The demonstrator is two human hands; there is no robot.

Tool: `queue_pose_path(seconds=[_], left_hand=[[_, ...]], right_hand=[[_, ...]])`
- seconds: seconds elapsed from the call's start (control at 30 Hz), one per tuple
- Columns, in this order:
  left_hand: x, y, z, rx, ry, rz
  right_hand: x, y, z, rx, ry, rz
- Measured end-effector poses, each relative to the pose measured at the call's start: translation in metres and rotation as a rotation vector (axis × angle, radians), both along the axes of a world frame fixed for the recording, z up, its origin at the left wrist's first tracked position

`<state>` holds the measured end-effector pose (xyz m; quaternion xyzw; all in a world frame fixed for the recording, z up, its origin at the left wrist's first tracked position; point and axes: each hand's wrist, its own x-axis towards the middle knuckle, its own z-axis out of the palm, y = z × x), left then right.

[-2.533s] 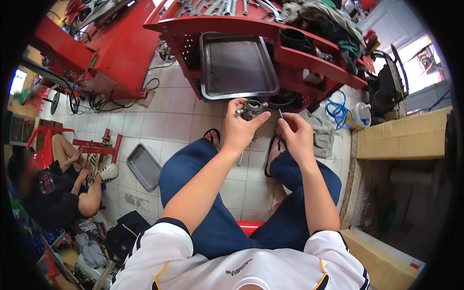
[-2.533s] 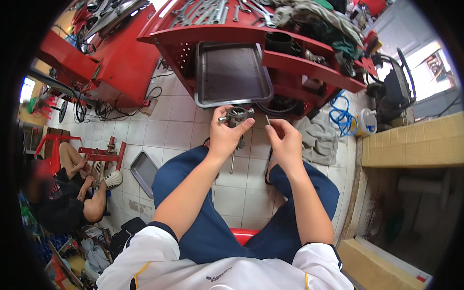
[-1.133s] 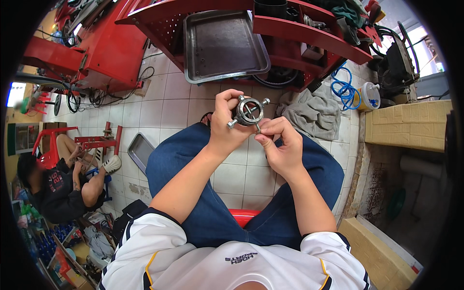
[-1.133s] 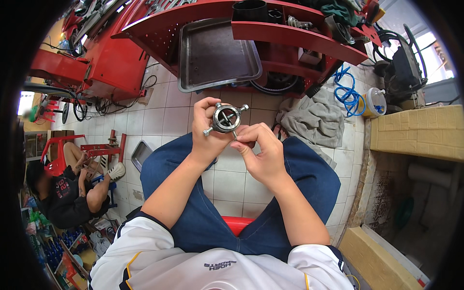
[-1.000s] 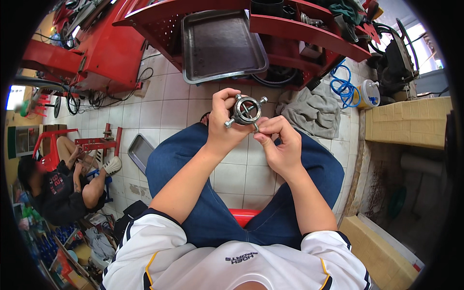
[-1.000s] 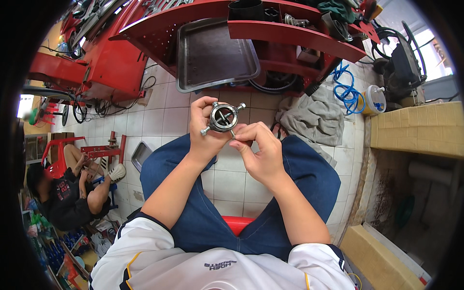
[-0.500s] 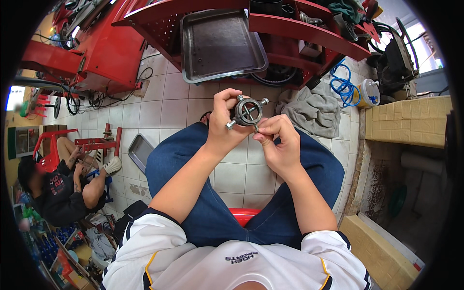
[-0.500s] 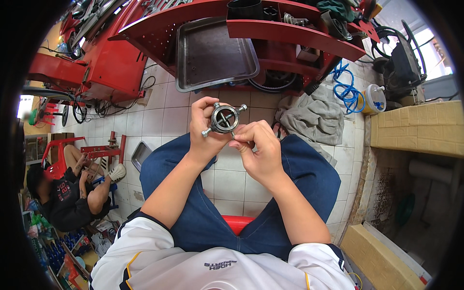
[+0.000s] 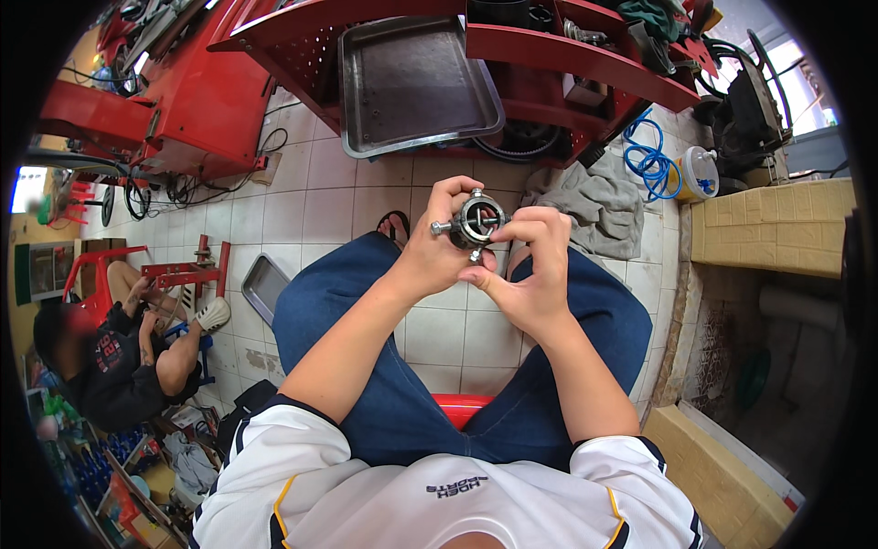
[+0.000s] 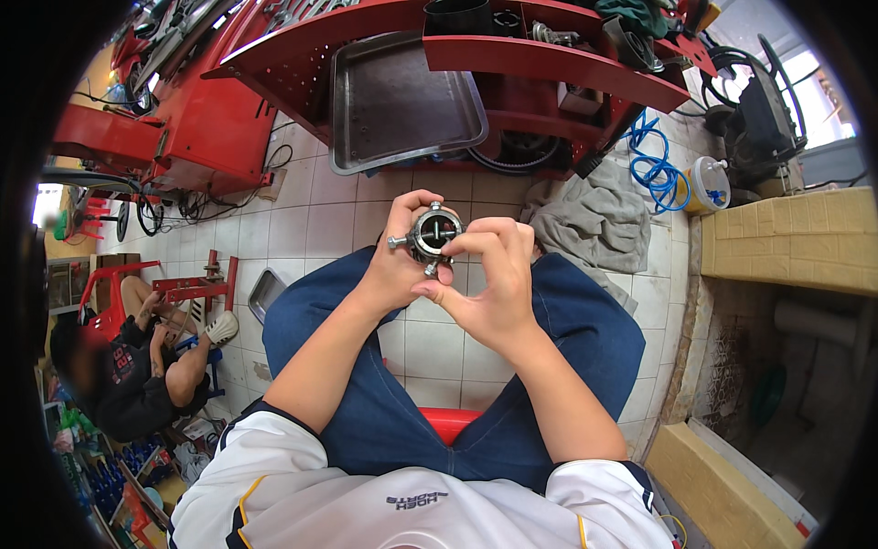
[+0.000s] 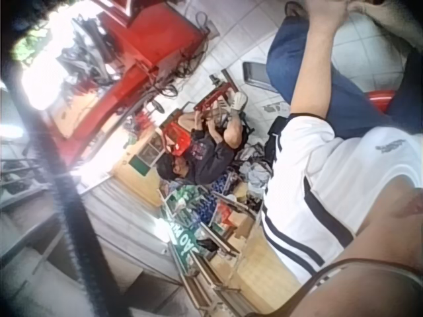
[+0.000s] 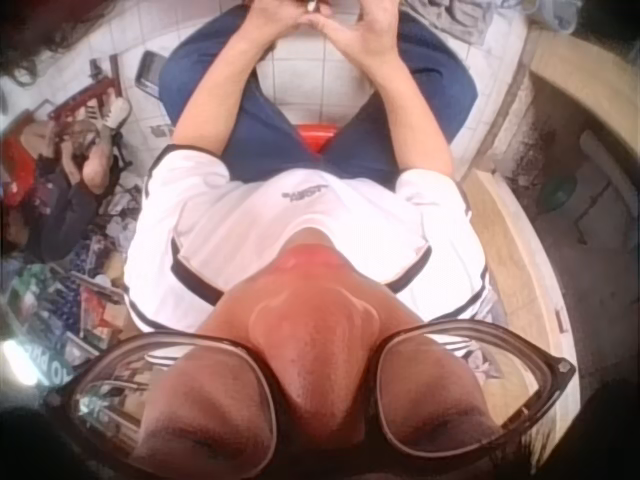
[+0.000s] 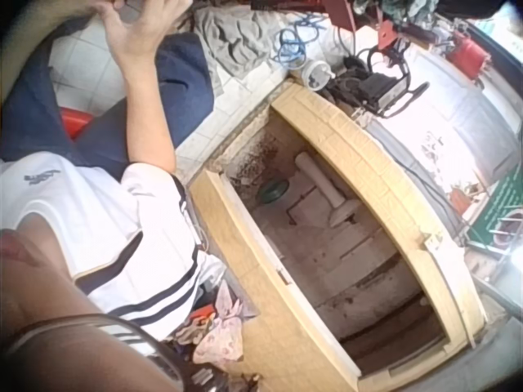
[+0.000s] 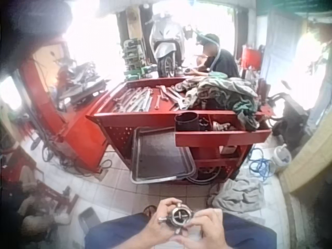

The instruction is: The person sits on the floor and assembles a small mechanical part, likely a carburetor, using a screwdriver. They insert and tighten screws into the component, repeatedly adjusting and inspecting the assembly throughout the clip.

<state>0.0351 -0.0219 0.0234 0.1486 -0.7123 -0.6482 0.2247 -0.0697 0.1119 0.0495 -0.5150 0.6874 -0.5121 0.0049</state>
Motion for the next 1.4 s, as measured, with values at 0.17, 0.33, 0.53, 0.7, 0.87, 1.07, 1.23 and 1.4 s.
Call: queue_pose_path(seconds=[0.17, 0.33, 0.53, 0.7, 0.87, 1.07, 1.23, 1.4], left_hand=[[0.004, -0.001, -0.004, 0.209, -0.028, -0.111], [0.011, 0.001, -0.002, 0.647, -0.043, -0.336], [0.016, 0.007, 0.003, 0.882, 0.055, -0.497], [0.016, 0.006, -0.002, 1.182, 0.143, -0.536], [0.012, 0.004, -0.001, 1.126, -0.101, -0.453], [0.011, 0.001, 0.003, 0.893, -0.276, -0.44], [0.014, 0.001, -0.001, 0.6, -0.232, -0.421], [0.028, -0.001, -0.003, 0.517, 0.059, -0.44]], right_hand=[[-0.012, 0.003, -0.003, -0.114, -0.3, 0.032], [-0.027, 0.008, -0.005, 0.043, -0.974, 0.285], [-0.023, 0.01, 0.0, 0.045, -1.079, 0.346], [-0.022, 0.006, 0.0, 0.03, -0.791, 0.297], [-0.016, 0.006, 0.007, 0.112, -0.851, 0.329], [-0.03, 0.01, -0.002, 0.204, -0.591, 0.366], [-0.026, 0.015, 0.009, 0.137, -0.366, 0.314], [-0.01, 0.012, 0.018, -0.031, 0.032, 0.279]])
